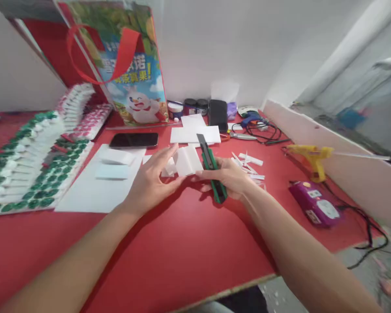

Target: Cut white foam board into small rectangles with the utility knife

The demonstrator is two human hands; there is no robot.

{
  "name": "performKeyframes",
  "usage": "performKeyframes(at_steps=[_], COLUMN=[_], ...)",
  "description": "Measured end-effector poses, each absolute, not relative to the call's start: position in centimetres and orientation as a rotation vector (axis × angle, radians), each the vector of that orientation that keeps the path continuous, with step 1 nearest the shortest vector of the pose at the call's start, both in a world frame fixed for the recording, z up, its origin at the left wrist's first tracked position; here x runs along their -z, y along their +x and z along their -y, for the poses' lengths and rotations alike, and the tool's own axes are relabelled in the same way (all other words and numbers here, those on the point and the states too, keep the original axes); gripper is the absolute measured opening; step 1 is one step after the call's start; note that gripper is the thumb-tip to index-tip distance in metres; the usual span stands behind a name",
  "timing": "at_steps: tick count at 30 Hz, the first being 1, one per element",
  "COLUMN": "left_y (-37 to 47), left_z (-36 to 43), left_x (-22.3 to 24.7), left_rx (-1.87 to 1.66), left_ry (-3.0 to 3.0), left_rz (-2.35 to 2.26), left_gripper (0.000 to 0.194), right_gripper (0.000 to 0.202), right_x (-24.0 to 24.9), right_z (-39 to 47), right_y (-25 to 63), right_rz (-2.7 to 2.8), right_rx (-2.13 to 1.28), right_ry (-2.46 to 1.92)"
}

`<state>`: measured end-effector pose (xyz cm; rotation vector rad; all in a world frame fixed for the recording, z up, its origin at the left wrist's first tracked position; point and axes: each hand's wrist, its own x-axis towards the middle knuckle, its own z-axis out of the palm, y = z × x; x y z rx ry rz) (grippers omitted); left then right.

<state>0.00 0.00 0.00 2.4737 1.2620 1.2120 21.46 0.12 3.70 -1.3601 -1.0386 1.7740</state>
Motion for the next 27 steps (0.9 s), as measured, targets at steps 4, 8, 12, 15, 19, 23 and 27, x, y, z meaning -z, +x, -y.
performKeyframes(at_steps=[4,8,12,15,19,23,27], left_y=[0.4,1.1,1.3,1.3,1.6,2.1,2.6], left_z=[0.3,0.7,1.0,1.1,1.2,1.0,0.8], left_x=[0.2,0.1,-0.3,-0.6,-0.6,-0.4,-0.6], left_rx=[-1.183,-1.19,-1.176,-1.16,-1.178,-1.27,-1.198], left_ry=[2.502,2.526,2.492,2.364,2.029,1.411,1.006], left_rz=[-1.215,-1.16,-1.101,-1.105,-1.11,-0.996,-0.878], left_gripper=[0.067,0.064,0.069,0.08,0.088,0.064,0.037], right_gripper=[0.039,0.042,0.038,0.035,0.035,0.037,0.039], right_x=[-3.2,-3.4,-3.8,-3.8,-3.5,-3.4,-3.7], right_z=[-1.1,-0.8,-0.2,-0.3,-0.7,-1.0,-0.8], right_y=[22.6,21.9,21.2,21.5,22.1,22.7,22.7], right_rz=[1.118,1.199,1.235,1.258,1.198,1.09,1.136], right_rx=[-1.501,-1.507,-1.465,-1.493,-1.587,-1.705,-1.782], right_ry=[-1.355,-1.409,-1.481,-1.448,-1.328,-1.251,-1.203])
